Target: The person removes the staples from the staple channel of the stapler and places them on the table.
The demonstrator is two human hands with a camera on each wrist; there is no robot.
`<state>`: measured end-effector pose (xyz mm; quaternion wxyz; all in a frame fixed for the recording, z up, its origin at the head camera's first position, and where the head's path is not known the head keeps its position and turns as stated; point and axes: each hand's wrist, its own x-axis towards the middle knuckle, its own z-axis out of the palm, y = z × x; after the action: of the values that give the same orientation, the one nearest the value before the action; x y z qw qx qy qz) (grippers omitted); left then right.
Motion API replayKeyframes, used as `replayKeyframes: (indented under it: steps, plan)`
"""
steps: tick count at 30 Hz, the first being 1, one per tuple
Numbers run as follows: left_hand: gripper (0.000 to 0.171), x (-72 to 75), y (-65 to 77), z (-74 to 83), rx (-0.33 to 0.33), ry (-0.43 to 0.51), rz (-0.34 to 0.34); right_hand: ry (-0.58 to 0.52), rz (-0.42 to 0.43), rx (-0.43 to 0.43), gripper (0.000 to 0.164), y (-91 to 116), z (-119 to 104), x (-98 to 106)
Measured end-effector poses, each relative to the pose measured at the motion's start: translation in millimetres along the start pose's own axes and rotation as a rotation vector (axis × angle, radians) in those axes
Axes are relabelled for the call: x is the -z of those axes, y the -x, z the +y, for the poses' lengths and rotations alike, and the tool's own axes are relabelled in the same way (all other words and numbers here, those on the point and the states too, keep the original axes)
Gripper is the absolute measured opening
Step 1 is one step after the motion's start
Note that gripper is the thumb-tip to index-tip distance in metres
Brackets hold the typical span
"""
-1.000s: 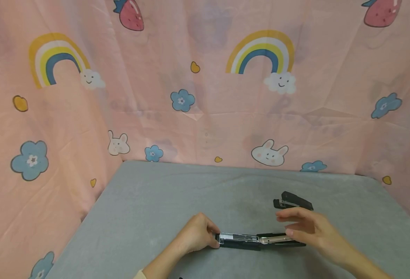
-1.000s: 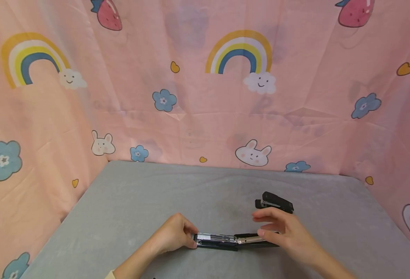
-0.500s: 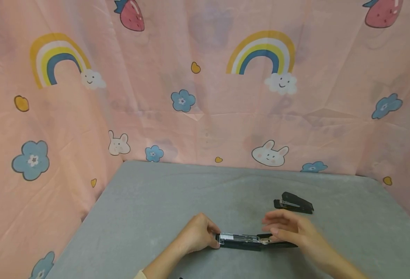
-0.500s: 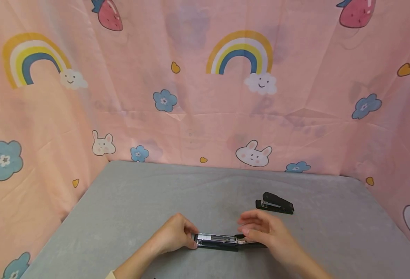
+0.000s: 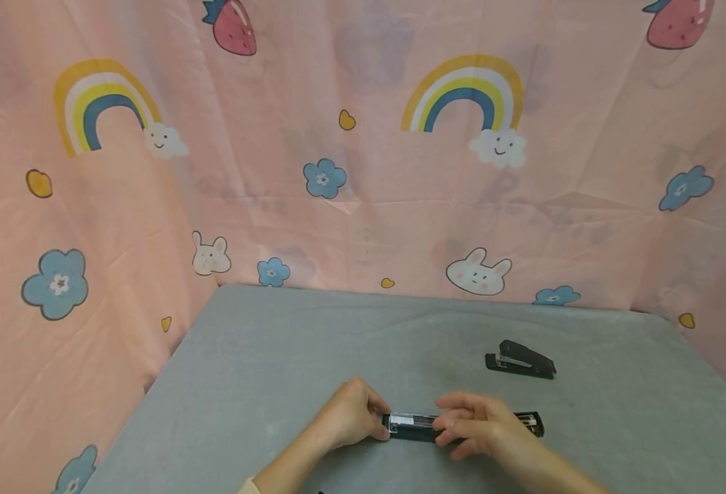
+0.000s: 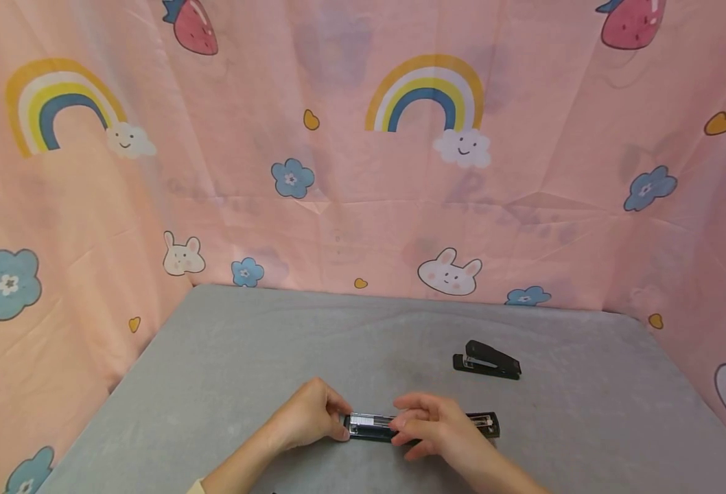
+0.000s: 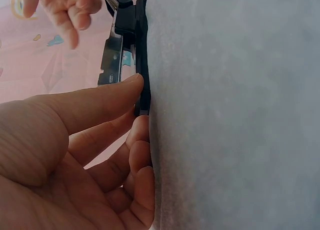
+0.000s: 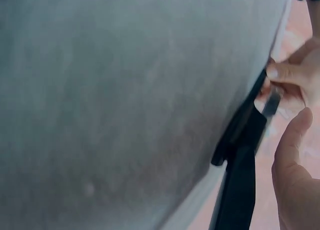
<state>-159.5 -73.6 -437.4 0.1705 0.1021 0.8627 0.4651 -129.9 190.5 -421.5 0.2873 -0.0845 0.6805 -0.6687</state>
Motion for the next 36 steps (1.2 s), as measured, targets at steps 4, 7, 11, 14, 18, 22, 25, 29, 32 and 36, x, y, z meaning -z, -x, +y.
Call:
replayKeyframes:
  steps: [4, 7, 11, 14, 18, 22, 25, 29, 32, 36]
  plan:
    - [0.028, -0.2, -0.2, 0.4, 0.000, 0.003, 0.000, -0.011, -0.026, -0.054, 0.062, -9.0, 12.7, -0.3]
    - [0.028, -0.1, -0.5, 0.7, 0.000, 0.004, -0.004, -0.033, -0.050, -0.082, 0.069, -17.9, 28.1, 5.9]
    - [0.028, 0.4, -0.9, 0.4, 0.000, 0.002, -0.007, -0.061, -0.075, -0.107, 0.075, -32.8, 52.7, 16.2]
    - [0.028, 0.3, -0.5, -0.3, 0.002, 0.005, -0.005, -0.089, -0.094, -0.142, 0.077, -44.9, 69.5, 21.7]
    - [0.028, -0.5, -0.1, -1.4, 0.009, 0.017, -0.002, -0.129, -0.115, -0.166, 0.076, -55.6, 82.8, 24.3]
    - [0.028, -1.5, -0.8, -1.7, 0.016, 0.021, -0.003, -0.155, -0.122, -0.179, 0.077, -58.6, 84.2, 22.7]
    - [0.028, -1.9, -1.4, -1.5, 0.013, 0.018, -0.004, -0.193, -0.114, -0.202, 0.075, -58.6, 81.2, 20.1]
    - [0.028, -2.1, -1.8, -1.5, 0.010, 0.020, -0.002, -0.240, -0.064, -0.223, 0.065, -52.2, 67.2, 8.9]
    - [0.028, -2.1, -1.6, -1.6, 0.006, 0.017, 0.002, -0.244, 0.002, -0.219, 0.049, -36.0, 37.3, -12.1]
    - [0.028, -1.5, -1.4, -1.5, -0.008, 0.007, 0.010, -0.239, 0.074, -0.192, 0.037, -22.5, 10.1, -32.5]
